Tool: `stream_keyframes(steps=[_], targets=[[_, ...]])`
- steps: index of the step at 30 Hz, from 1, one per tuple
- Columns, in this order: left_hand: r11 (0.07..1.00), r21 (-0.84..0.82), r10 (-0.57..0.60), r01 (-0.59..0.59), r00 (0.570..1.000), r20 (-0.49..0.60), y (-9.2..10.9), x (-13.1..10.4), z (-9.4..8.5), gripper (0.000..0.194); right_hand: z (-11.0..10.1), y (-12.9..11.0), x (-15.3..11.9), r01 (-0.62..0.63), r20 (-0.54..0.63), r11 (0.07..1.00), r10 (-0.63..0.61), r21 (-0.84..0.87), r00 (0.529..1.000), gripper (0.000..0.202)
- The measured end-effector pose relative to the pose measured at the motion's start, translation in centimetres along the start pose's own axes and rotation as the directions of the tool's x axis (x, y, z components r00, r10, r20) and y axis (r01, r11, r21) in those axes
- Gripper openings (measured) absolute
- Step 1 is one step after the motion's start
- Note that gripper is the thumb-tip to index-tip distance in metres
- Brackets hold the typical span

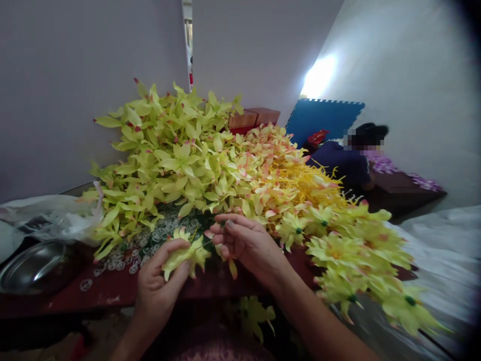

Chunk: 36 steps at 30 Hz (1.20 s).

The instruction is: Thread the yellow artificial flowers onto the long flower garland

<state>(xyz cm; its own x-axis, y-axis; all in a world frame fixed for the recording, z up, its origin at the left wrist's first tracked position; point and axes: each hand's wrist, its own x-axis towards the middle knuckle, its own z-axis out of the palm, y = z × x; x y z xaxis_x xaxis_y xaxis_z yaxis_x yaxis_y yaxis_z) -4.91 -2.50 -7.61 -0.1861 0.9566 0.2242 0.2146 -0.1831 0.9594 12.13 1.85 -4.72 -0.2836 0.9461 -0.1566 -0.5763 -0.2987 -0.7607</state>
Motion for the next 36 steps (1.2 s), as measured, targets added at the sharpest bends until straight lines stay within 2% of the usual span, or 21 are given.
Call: stream_keyframes(steps=[6, 12, 17, 20, 24, 30, 32, 36], targets=[[0.999, 0.026, 0.022, -0.021, 0.999, -0.026, 0.1, -0.1, 0.1, 0.012, 0.4, 0.9, -0.7, 0.114, -0.039, 0.983, -0.120, -0.145, 0.992, 0.021], [0.987, 0.122, 0.095, -0.103, 0.993, 0.075, -0.5, 0.1, -0.4, 0.014, 1.3, 1.4, -1.2, 0.190, -0.084, 0.929, -0.227, -0.318, 0.970, 0.020], [0.976, 0.152, 0.148, -0.156, 0.987, 0.068, -0.8, 0.2, -0.5, 0.013, 1.7, 1.5, -1.6, 0.220, -0.048, 0.900, -0.256, -0.376, 0.965, 0.017], [0.983, 0.123, 0.133, -0.138, 0.990, 0.043, -0.4, 0.1, -0.2, 0.013, 1.6, 1.6, -1.7, 0.228, -0.024, 0.890, -0.258, -0.394, 0.966, 0.016], [0.998, 0.036, 0.058, -0.057, 0.998, -0.033, 0.6, -0.2, 0.4, 0.011, 1.3, 1.8, -2.0, 0.275, -0.017, 0.862, -0.311, -0.426, 0.950, 0.017], [0.999, 0.027, 0.030, -0.029, 0.998, -0.048, 1.0, -0.4, 0.7, 0.011, 1.1, 2.0, -2.5, 0.322, -0.005, 0.816, -0.370, -0.480, 0.929, 0.016], [0.998, 0.050, 0.046, -0.044, 0.998, -0.046, 0.7, -0.3, 0.5, 0.011, 1.0, 2.0, -2.5, 0.333, -0.001, 0.801, -0.384, -0.498, 0.923, 0.016], [0.986, 0.130, 0.100, -0.105, 0.994, 0.040, 0.1, 0.0, 0.0, 0.012, 0.8, 2.2, -2.5, 0.362, 0.014, 0.768, -0.418, -0.529, 0.908, 0.016]])
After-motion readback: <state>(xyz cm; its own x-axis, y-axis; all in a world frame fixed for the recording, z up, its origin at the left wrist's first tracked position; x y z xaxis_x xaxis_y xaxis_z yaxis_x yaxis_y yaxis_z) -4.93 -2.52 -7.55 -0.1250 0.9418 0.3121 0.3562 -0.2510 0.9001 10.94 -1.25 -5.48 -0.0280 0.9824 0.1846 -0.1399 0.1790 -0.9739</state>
